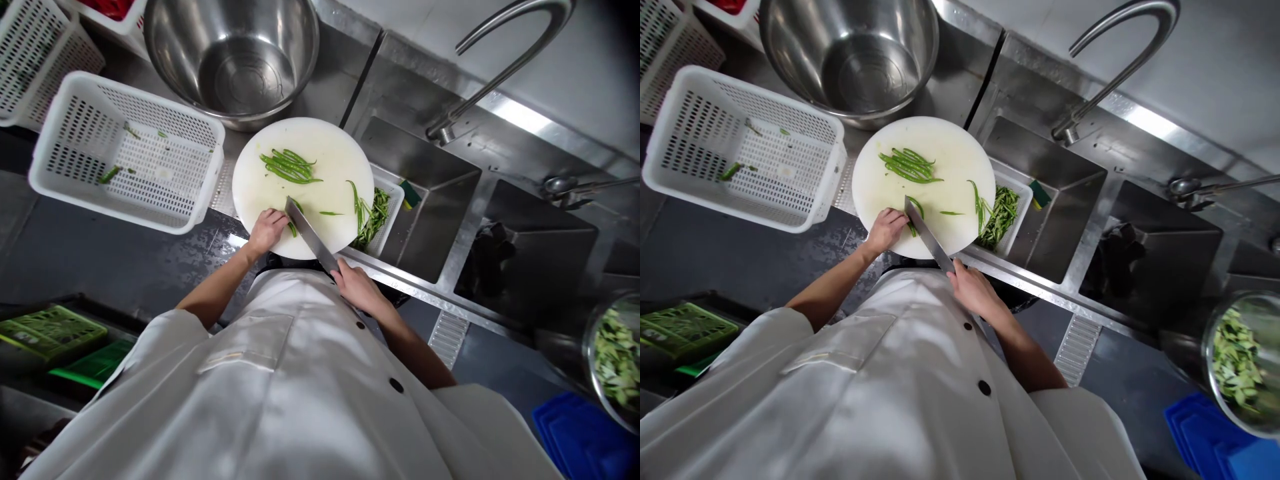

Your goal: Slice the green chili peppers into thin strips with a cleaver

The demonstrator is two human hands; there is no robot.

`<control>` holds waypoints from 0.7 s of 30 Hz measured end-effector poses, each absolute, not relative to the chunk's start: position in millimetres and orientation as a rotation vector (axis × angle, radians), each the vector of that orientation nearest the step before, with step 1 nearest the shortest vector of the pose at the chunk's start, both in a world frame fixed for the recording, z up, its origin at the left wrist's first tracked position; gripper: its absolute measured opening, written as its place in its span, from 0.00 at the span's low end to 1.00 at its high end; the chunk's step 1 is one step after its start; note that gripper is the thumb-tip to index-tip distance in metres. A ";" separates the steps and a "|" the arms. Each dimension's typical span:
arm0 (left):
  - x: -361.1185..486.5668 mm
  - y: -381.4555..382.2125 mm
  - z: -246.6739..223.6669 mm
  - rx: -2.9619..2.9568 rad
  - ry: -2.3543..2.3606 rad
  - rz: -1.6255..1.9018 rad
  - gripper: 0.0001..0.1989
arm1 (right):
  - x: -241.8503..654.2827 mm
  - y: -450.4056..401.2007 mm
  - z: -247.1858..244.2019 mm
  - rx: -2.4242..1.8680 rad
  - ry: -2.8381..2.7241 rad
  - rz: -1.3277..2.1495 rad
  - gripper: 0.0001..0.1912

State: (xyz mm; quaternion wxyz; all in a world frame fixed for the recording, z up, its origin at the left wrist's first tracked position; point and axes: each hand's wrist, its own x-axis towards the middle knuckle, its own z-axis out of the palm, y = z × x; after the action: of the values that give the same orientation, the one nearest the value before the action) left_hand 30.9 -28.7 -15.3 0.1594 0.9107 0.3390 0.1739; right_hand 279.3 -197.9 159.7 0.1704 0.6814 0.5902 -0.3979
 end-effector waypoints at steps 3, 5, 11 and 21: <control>32.9 -28.6 -16.0 2.555 0.967 0.472 0.17 | 282.5 -200.4 167.0 1.958 1.696 -1.155 0.18; 33.4 -29.0 -16.4 2.543 0.954 0.465 0.17 | 280.3 -199.5 162.6 1.964 1.725 -1.176 0.16; 28.1 -26.4 -11.9 2.518 0.954 0.487 0.17 | 256.8 -181.4 121.0 2.067 1.746 -1.210 0.18; 1.8 -23.2 -13.4 2.504 0.914 0.529 0.18 | 264.6 -197.9 162.7 1.940 1.739 -1.102 0.18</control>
State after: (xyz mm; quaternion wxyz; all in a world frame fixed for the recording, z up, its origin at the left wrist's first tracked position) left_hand 1.8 -23.2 -13.4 0.2107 0.9007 0.3288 0.1903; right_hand 264.6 -197.9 162.7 0.1559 0.6775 0.6072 -0.3847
